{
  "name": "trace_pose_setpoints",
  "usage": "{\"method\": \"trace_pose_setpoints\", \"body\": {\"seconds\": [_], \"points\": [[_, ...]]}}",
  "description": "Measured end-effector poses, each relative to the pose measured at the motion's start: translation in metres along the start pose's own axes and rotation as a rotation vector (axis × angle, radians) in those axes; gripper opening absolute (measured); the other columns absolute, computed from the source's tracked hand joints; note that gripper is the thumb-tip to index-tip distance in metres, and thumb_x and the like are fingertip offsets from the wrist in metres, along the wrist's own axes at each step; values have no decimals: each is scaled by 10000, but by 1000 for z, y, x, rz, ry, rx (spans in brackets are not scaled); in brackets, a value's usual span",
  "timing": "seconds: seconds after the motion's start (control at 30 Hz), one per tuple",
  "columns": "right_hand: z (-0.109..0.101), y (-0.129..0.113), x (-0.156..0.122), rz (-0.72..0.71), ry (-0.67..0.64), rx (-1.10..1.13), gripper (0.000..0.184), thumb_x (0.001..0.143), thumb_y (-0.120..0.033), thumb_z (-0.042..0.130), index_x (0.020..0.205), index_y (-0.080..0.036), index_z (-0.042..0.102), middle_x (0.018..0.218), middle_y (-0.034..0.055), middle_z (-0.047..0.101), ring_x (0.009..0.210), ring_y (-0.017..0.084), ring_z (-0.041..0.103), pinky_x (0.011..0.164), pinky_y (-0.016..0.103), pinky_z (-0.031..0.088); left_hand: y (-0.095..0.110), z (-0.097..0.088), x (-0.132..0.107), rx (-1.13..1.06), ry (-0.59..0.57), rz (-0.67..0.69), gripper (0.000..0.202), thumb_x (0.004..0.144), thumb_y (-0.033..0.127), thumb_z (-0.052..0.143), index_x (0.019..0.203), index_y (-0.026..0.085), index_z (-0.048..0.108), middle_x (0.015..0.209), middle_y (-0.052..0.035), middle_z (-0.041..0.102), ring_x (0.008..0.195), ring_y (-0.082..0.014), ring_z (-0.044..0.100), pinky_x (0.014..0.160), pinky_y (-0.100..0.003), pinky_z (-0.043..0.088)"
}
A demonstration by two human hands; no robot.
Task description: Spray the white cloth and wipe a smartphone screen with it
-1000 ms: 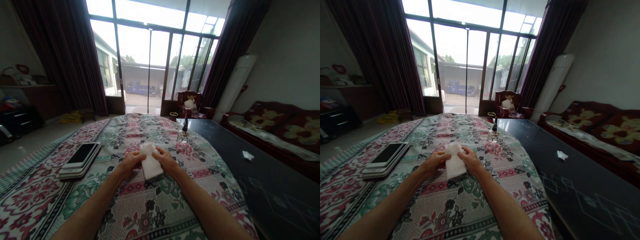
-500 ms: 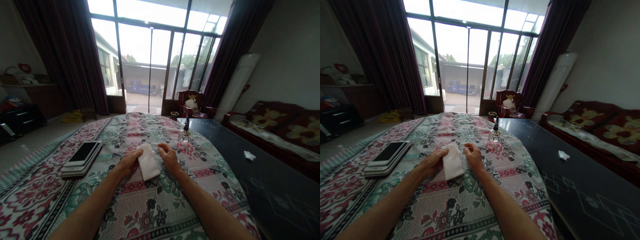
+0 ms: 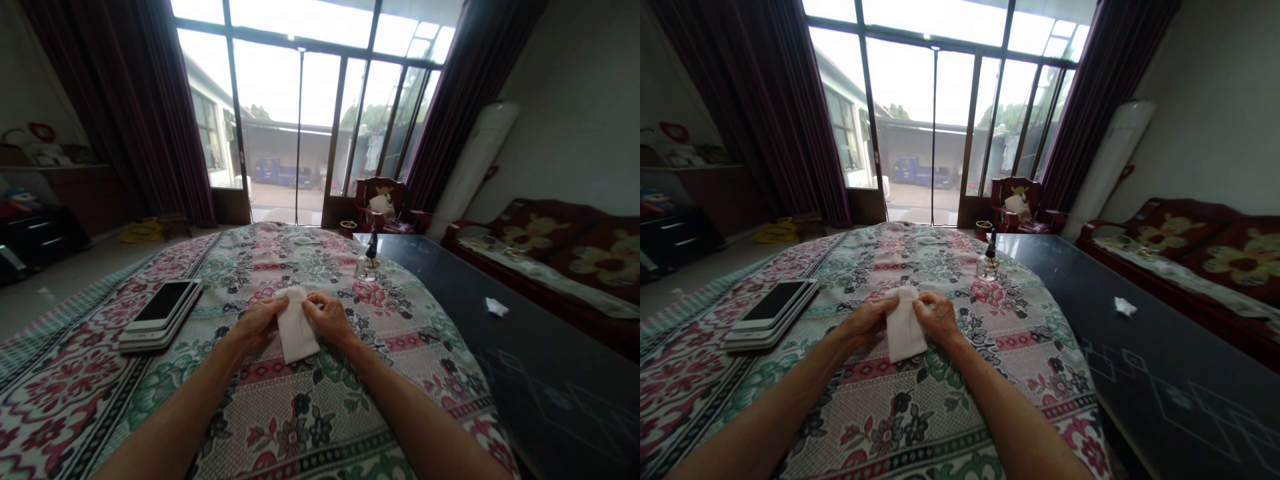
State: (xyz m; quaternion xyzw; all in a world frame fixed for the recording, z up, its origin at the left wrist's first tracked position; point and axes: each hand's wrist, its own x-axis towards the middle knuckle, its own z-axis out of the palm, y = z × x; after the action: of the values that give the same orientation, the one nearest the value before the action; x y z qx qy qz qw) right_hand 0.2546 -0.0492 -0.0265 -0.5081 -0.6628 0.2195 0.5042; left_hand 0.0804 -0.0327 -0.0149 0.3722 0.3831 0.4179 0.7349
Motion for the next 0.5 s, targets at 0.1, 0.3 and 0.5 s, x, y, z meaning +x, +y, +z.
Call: {"method": "trace_pose_setpoints", "body": {"seconds": [0.1,0.3,0.5], "points": [[-1,-3,1,23,-17,-61,124,786,-235,575,718,-187,668,855,47,693,844,176,634,808,295,474,5,6,-4,-25,70,-10,95,797,146,643,851,74,672,693,-62,696,561,-126,603,561,-214,478],[2,-1,0,68,-28,-162,118,799,-228,579,747,-175,671,840,51,696,833,172,624,815,291,458,8,12,-9,-69,130,-63,149,896,149,519,885,90,655,673,-49,686,532,-124,601,532,-220,494],[0,-5,2,185,-36,-76,223,826,-293,563,981,-165,659,914,68,705,855,185,640,806,313,475,7,13,-6,-76,138,-38,178,913,118,484,810,96,628,575,-22,639,464,-112,562,491,-201,482]]}}
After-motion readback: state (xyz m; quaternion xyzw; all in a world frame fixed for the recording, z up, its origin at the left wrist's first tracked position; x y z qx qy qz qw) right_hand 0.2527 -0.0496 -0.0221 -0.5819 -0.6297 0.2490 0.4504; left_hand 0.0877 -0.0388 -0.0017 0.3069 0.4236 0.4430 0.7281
